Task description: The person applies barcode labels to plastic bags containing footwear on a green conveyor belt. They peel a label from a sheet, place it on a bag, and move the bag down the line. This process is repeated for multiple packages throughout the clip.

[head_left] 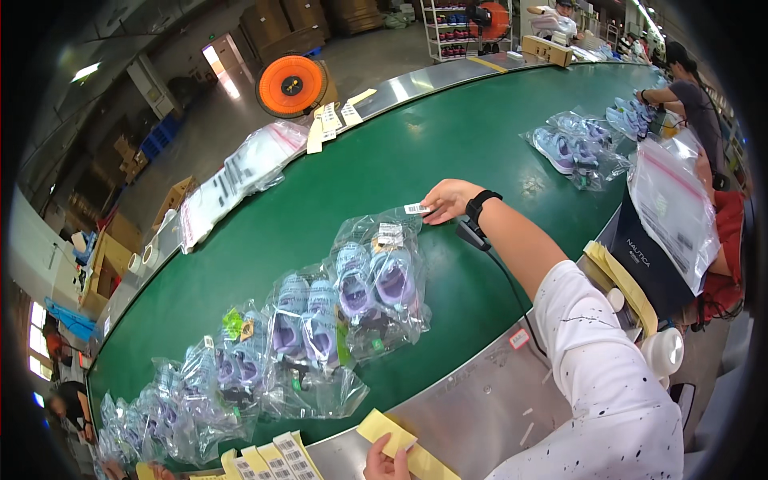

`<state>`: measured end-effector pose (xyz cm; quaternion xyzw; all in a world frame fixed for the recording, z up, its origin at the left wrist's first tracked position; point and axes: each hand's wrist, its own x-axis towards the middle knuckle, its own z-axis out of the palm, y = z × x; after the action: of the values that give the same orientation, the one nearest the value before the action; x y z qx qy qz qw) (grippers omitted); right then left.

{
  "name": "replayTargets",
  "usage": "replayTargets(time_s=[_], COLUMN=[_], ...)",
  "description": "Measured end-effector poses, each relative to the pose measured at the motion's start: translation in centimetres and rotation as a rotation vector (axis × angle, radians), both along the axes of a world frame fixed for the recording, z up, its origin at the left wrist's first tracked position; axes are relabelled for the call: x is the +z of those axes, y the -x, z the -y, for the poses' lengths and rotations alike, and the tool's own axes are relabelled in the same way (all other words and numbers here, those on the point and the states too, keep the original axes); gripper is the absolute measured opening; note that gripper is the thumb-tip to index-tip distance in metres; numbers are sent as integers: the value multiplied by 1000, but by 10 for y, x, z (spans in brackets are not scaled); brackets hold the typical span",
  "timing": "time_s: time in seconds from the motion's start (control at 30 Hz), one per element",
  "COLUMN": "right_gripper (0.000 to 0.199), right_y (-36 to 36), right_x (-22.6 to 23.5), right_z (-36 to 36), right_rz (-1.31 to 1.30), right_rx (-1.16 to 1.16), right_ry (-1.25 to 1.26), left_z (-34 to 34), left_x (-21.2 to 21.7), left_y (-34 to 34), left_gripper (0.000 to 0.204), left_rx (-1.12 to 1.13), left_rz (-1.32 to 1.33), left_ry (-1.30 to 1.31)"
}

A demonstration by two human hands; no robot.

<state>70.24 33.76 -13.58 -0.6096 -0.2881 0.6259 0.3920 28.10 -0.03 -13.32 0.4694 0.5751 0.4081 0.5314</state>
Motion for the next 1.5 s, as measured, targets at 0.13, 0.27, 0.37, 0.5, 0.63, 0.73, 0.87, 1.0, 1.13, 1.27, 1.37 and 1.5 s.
replayTargets(time_s=[0.13,0.27,0.37,0.5,0.63,0.73,0.87,1.0,1.13,1.27,1.37,1.5], right_gripper=[18,15,12,5,17,61,53,29,28,21,23,26], right_y=[6,14,21,24,29,44,52,140,204,270,303,347], right_x=[-4,-11,-17,-25,-25,-15,33,113,140,113,70,38], right_z=[-20,-33,-39,-38,-33,-22,9,135,296,375,384,371], right_rz=[-41,-46,-38,86,295,630,310,-273,-306,-221,51,512], right_rx=[47,63,42,-4,-72,-152,-58,216,508,816,937,1025], right_ry=[-6,-15,-11,-54,-130,-420,-637,-644,-444,-256,-303,-570], left_z=[-2,2,5,5,3,2,29,96,160,261,332,387], left_x=[6,-2,-9,-4,-13,-8,-14,22,15,-43,-119,-215], left_y=[-4,-6,-7,-9,-15,-6,15,90,186,264,299,329], left_gripper=[29,28,28,28,28,26,22,19,20,24,24,22], left_rx=[-40,-33,-20,-50,-54,-64,35,-74,-203,155,411,736], left_rz=[-95,-46,-30,-37,-55,-137,314,562,453,102,-192,-123], left_ry=[8,29,25,59,-28,-47,-3,374,712,979,934,871])
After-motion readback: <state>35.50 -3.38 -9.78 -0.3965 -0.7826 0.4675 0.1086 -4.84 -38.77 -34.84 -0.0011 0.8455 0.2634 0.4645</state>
